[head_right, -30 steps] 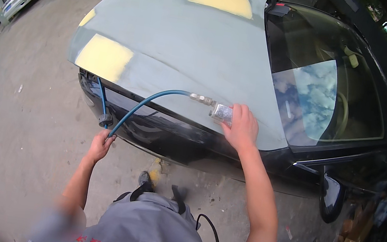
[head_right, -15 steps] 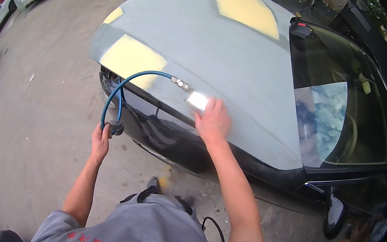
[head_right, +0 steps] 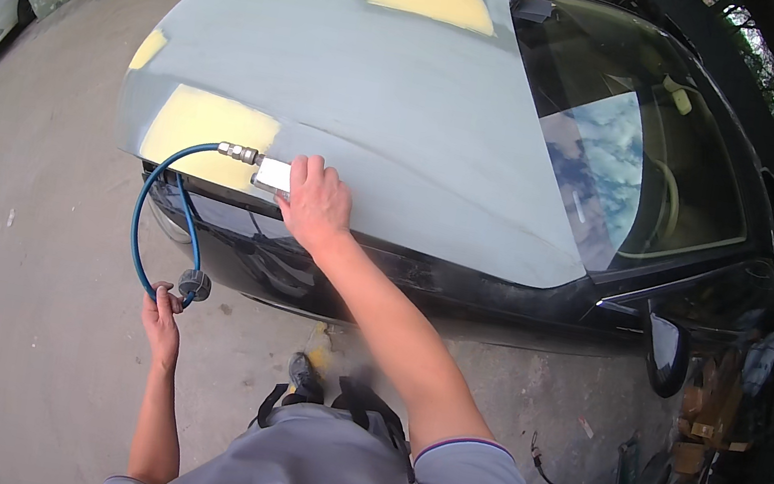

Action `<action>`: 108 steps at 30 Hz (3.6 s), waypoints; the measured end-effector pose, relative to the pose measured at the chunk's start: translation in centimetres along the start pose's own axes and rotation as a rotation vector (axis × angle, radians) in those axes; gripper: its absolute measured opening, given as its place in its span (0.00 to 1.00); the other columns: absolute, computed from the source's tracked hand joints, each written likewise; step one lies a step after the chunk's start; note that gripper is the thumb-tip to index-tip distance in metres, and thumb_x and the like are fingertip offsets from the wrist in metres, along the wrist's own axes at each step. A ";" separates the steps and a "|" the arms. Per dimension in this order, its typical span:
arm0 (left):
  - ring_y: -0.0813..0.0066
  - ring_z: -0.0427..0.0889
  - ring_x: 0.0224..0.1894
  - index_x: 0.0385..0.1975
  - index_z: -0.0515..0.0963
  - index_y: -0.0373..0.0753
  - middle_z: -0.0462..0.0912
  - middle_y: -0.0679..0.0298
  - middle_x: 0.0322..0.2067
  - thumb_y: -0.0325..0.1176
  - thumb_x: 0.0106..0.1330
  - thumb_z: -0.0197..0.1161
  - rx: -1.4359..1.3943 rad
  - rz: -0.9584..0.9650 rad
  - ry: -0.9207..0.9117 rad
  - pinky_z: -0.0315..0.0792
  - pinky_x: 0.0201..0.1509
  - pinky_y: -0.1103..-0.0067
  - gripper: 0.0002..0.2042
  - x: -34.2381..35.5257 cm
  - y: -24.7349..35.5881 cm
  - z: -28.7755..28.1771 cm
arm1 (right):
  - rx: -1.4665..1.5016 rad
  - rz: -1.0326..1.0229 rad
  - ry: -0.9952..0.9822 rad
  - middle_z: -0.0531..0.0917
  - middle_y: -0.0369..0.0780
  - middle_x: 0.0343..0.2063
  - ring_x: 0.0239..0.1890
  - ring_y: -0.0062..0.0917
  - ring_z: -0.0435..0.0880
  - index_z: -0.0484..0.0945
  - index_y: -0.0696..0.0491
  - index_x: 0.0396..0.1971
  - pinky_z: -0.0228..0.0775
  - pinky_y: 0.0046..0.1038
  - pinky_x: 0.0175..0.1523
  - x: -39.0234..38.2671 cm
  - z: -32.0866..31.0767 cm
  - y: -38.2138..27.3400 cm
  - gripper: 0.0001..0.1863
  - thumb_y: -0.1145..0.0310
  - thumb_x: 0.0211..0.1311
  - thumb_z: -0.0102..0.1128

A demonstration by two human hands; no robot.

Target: The person sands the hood of a black car using a pneumatic sanding tool connected to a hose. They move the tool across the hood surface in systematic passes, covering the area between yellow masking tape. The person briefly switches to a handheld sanding block to work near the windshield edge before resuming with the pneumatic tool.

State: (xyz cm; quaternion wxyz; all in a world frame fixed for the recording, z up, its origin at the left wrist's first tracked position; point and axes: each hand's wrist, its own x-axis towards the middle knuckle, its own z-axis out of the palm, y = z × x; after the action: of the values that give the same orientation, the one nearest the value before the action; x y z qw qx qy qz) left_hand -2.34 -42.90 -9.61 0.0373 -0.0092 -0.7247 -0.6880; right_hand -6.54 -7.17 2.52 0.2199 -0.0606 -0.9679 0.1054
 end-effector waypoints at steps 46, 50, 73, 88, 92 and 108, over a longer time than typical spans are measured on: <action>0.72 0.72 0.30 0.49 0.81 0.36 0.74 0.64 0.26 0.31 0.82 0.61 0.424 0.123 -0.648 0.71 0.37 0.73 0.06 -0.6 7.1 11.9 | -0.115 0.208 0.128 0.85 0.40 0.41 0.46 0.41 0.85 0.81 0.44 0.60 0.77 0.44 0.50 -14.1 -14.9 19.5 0.36 0.57 0.47 0.83; 0.59 0.80 0.29 0.51 0.81 0.36 0.79 0.56 0.26 0.34 0.82 0.61 0.512 0.231 -0.833 0.75 0.38 0.67 0.09 1.4 9.5 11.6 | -0.099 0.363 0.113 0.82 0.38 0.39 0.43 0.39 0.84 0.84 0.38 0.58 0.79 0.41 0.49 -19.2 -19.6 14.7 0.31 0.60 0.49 0.78; 0.31 0.87 0.42 0.44 0.76 0.31 0.87 0.36 0.35 0.47 0.83 0.56 0.619 0.601 -1.508 0.80 0.47 0.45 0.20 -2.4 16.4 31.1 | -0.933 0.853 -0.233 0.80 0.45 0.44 0.49 0.41 0.82 0.84 0.45 0.62 0.78 0.42 0.47 -25.4 -36.9 2.8 0.31 0.60 0.55 0.76; 0.28 0.84 0.40 0.42 0.75 0.31 0.84 0.34 0.31 0.44 0.83 0.57 0.564 0.243 -1.149 0.75 0.44 0.45 0.18 3.9 16.3 20.4 | -0.677 0.564 -0.356 0.81 0.45 0.46 0.50 0.39 0.83 0.84 0.38 0.65 0.79 0.40 0.50 -15.1 -31.8 6.0 0.35 0.56 0.53 0.80; 0.28 0.83 0.36 0.43 0.75 0.30 0.82 0.36 0.27 0.43 0.84 0.57 0.482 0.175 -0.964 0.75 0.41 0.49 0.17 5.8 16.0 15.4 | -0.638 0.394 -0.246 0.80 0.45 0.43 0.46 0.41 0.83 0.85 0.40 0.64 0.80 0.41 0.48 -10.2 -29.4 4.2 0.34 0.57 0.52 0.80; 0.47 0.85 0.30 0.45 0.78 0.33 0.83 0.48 0.26 0.41 0.84 0.59 0.326 -0.008 -0.830 0.77 0.37 0.62 0.15 9.5 12.6 -0.1 | -0.477 0.280 -0.324 0.80 0.45 0.42 0.44 0.41 0.84 0.83 0.38 0.64 0.79 0.43 0.45 -6.1 -23.8 -9.6 0.35 0.57 0.52 0.81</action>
State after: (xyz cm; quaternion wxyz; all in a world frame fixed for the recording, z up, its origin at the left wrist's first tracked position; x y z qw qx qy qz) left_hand -10.99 -42.67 3.60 -0.2582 -0.2759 -0.7774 -0.5029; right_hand 8.66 -13.27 23.20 0.0258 -0.2253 -0.9701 -0.0868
